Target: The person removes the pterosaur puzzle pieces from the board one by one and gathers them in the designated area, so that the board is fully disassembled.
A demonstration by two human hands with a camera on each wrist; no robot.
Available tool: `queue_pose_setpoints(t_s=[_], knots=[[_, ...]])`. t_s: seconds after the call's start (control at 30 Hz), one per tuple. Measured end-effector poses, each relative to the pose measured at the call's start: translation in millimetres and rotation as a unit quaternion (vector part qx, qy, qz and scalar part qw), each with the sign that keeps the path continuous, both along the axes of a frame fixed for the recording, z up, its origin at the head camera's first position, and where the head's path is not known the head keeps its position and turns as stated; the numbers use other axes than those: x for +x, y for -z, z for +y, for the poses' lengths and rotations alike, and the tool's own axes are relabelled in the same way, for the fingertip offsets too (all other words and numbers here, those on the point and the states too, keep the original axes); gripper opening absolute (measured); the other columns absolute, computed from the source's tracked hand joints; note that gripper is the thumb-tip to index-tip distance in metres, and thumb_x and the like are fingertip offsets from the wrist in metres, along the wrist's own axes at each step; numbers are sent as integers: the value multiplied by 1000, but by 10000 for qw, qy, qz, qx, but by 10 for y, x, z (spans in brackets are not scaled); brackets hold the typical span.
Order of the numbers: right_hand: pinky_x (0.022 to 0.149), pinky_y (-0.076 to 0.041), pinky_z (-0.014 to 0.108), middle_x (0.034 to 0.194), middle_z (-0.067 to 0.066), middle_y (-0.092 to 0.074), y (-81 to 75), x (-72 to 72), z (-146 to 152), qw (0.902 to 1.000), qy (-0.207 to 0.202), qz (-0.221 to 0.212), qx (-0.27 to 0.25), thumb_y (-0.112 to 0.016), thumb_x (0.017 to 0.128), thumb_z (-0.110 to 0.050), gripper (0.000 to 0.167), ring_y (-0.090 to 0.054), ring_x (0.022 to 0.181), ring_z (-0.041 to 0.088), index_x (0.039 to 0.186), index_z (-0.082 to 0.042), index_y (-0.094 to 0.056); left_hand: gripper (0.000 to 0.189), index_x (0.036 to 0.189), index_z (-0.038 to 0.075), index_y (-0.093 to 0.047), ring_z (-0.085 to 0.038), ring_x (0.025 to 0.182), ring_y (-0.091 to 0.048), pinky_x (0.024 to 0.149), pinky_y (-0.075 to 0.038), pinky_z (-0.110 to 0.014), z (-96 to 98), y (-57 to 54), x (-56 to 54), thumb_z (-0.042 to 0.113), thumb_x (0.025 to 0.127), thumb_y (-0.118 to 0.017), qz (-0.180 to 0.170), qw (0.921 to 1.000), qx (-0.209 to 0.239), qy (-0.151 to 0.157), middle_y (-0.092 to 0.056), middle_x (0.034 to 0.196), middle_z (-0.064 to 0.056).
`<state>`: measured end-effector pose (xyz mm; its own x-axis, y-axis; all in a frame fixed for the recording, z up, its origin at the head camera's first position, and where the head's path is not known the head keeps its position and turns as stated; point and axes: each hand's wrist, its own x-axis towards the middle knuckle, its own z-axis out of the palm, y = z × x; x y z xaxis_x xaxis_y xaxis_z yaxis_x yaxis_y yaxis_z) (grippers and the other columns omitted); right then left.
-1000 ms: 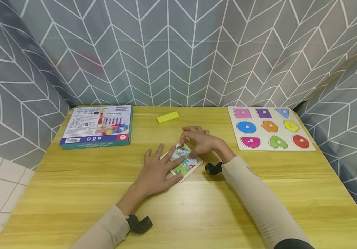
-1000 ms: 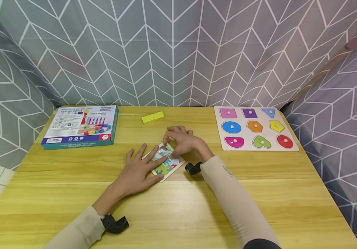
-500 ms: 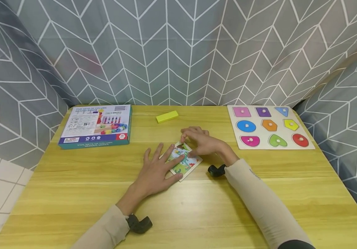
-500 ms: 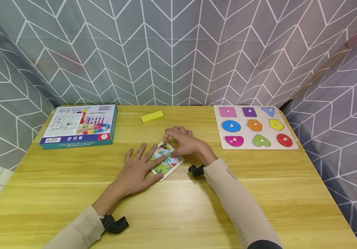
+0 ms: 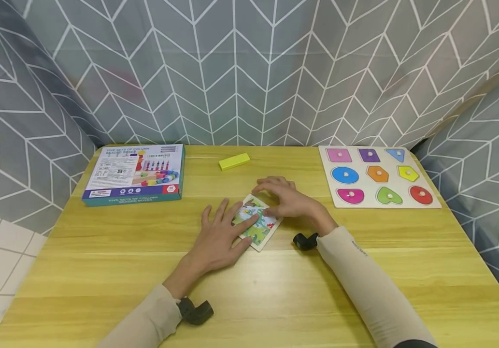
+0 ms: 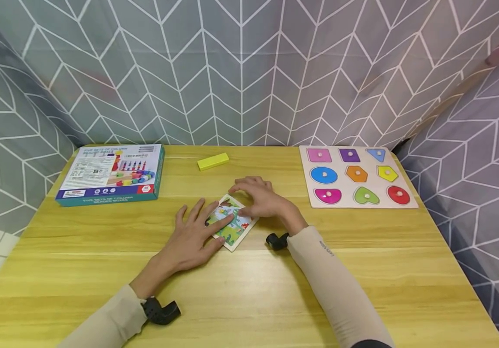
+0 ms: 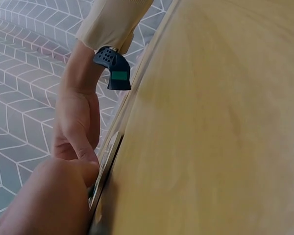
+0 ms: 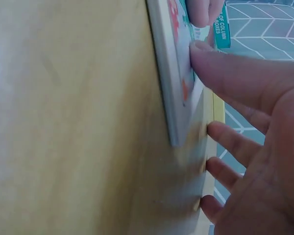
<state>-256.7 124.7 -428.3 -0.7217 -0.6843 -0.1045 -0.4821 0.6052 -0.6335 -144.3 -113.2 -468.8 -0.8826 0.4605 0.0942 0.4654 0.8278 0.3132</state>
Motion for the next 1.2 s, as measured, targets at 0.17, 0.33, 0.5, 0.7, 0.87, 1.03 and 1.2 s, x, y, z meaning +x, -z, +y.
queue_pose_setpoints(t_s=[0.17, 0.33, 0.5, 0.7, 0.87, 1.03, 1.2], knots=[[112, -19, 59, 162, 12, -40, 19, 1, -1, 9996, 142, 213, 92, -76, 91, -18, 45, -26, 151, 37, 134, -20, -65, 53, 154, 43, -41, -44, 157, -15, 117, -8, -73, -18, -14, -2, 52, 102, -44, 7, 9999, 123, -8, -30, 167, -10], [110, -21, 57, 161, 12, -42, 47, -2, -1, 9993, 217, 282, 75, -74, 93, -18, 40, -27, 150, 36, 132, -21, -68, 53, 154, 45, -41, -42, 157, -16, 118, -7, -71, -29, 2, -12, 52, 102, -45, -26, 9998, 176, -46, -31, 166, -9], [107, -24, 56, 159, 13, -45, 64, 0, 14, 9988, 276, 401, 12, -73, 93, -17, 38, -30, 147, 37, 131, -21, -70, 52, 152, 42, -46, -43, 155, -19, 117, -9, -72, -31, 10, -19, 50, 100, -49, 71, 9996, 275, -38, -36, 163, -10], [99, -27, 53, 154, 15, -50, 77, 3, 33, 9970, 412, 643, -116, -72, 95, -16, 31, -35, 143, 38, 126, -19, -73, 50, 148, 39, -52, -42, 154, -23, 116, -12, -73, -47, -6, -30, 49, 99, -53, 123, 9991, 409, -9, -40, 162, -7], [99, -27, 52, 153, 15, -51, 83, 2, 29, 9963, 475, 694, -170, -70, 96, -18, 27, -35, 143, 37, 123, -19, -75, 45, 147, 40, -53, -42, 155, -22, 116, -10, -72, -56, -3, -35, 45, 102, -51, 117, 9988, 474, 36, -41, 160, -6], [98, -26, 50, 153, 13, -52, 128, 5, 25, 9949, 602, 753, -302, -70, 97, -18, 24, -34, 143, 36, 120, -20, -77, 43, 147, 43, -52, -42, 157, -16, 116, -9, -72, -56, 2, -41, 39, 105, -46, 9, 9990, 447, 29, -32, 167, -7], [99, -24, 50, 153, 13, -51, 185, 20, 27, 9931, 694, 834, -436, -69, 97, -18, 23, -35, 142, 34, 118, -21, -77, 43, 149, 44, -49, -43, 158, -14, 115, -10, -73, -63, -17, -46, 34, 107, -42, -26, 9995, 293, 85, -23, 170, -6]])
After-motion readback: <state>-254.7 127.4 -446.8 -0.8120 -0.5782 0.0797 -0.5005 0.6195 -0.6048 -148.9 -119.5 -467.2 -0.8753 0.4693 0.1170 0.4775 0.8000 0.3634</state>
